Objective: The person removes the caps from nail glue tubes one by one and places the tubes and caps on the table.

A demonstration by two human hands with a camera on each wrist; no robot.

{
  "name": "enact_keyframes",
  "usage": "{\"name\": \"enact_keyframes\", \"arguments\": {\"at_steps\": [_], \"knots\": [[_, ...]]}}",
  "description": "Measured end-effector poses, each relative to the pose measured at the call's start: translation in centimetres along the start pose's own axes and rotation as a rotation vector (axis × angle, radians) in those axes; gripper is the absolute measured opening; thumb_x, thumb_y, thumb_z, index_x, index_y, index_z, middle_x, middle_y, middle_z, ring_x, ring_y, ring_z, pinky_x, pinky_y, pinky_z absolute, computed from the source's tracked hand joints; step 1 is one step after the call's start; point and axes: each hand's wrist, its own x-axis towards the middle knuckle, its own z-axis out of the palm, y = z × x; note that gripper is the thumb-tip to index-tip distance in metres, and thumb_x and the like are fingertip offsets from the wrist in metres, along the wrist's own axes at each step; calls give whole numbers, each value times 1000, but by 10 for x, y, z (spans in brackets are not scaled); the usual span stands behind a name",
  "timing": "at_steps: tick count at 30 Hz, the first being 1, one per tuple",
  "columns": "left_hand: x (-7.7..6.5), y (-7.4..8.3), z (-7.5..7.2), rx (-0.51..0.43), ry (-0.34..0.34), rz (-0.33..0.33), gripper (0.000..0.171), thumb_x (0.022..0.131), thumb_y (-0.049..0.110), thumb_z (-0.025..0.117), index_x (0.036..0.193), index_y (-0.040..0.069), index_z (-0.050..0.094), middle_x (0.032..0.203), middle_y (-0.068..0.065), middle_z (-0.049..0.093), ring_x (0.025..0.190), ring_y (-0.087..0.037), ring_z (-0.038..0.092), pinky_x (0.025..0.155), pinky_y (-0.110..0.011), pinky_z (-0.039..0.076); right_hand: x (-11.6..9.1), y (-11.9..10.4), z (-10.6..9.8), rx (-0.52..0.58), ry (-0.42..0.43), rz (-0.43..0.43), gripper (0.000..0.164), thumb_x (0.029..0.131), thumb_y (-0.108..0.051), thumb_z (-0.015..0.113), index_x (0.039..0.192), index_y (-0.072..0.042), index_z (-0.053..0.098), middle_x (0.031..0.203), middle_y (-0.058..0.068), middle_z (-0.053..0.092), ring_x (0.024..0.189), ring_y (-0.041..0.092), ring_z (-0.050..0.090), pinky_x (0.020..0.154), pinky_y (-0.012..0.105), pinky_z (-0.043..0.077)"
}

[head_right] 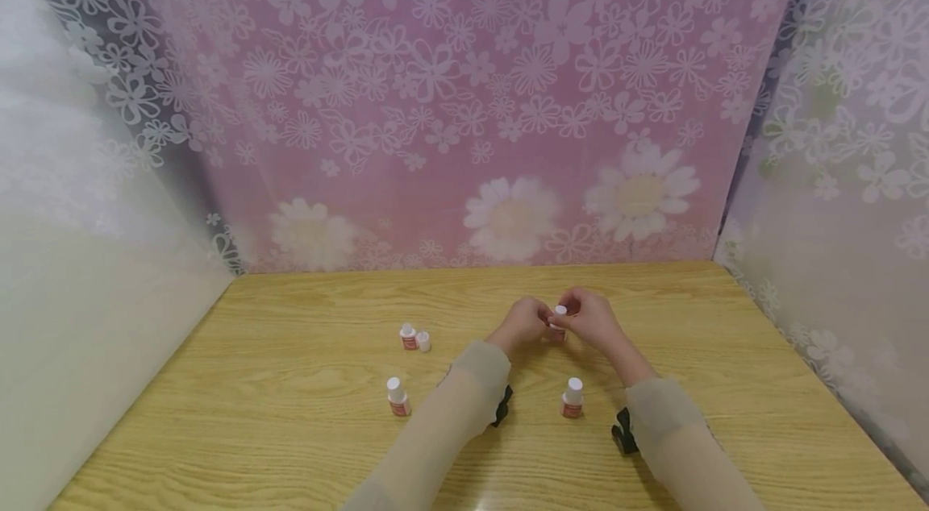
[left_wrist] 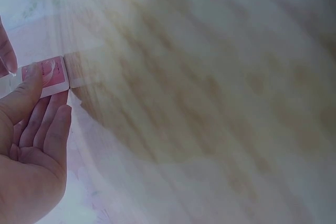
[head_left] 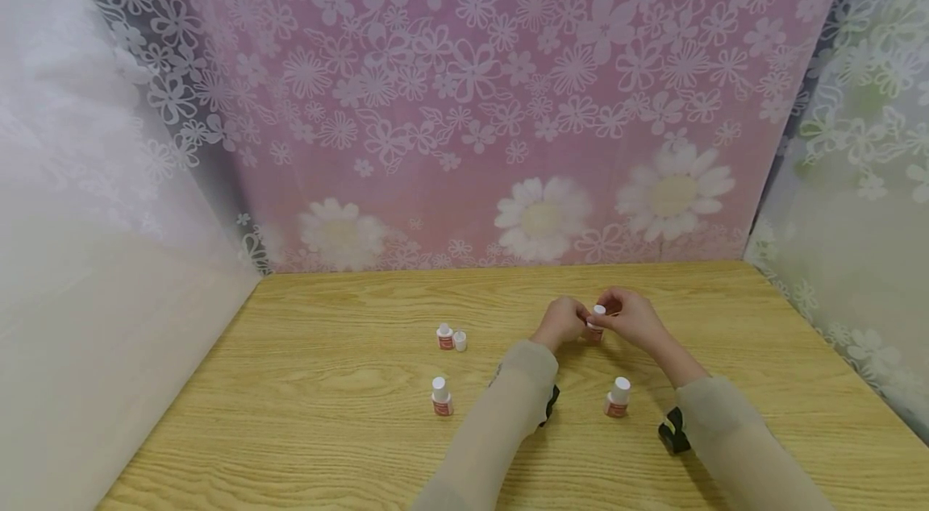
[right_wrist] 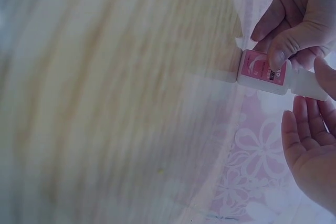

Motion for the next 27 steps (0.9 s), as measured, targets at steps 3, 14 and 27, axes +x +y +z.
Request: {"name": "enact_keyframes", "arguments": {"at_steps": [3,14,27], "knots": [[1,0,0,-12,-10,-17,12,65,16,78,69,9,69,64,6,59,58,-7,45,52,-21,39,-1,-1,0,-3,2,-9,26,80,-21,67,91,0,56,86,10,59,81,26,56,64,36,46],[5,-3,1,-44,-36,-14,13,64,14,79,63,11,67,63,5,59,57,-10,50,52,-24,43,-3,-4,-1,25,-14,-48,21,82,-11,64,95,4,56,90,15,59,86,32,56,67,39,46],[1,1,2,-36,-7,-26,13,64,12,79,69,8,68,62,5,57,55,-8,46,50,-22,39,-3,-6,-2,41,-38,-61,22,84,-3,59,102,7,56,98,20,58,92,36,55,71,41,46]]}}
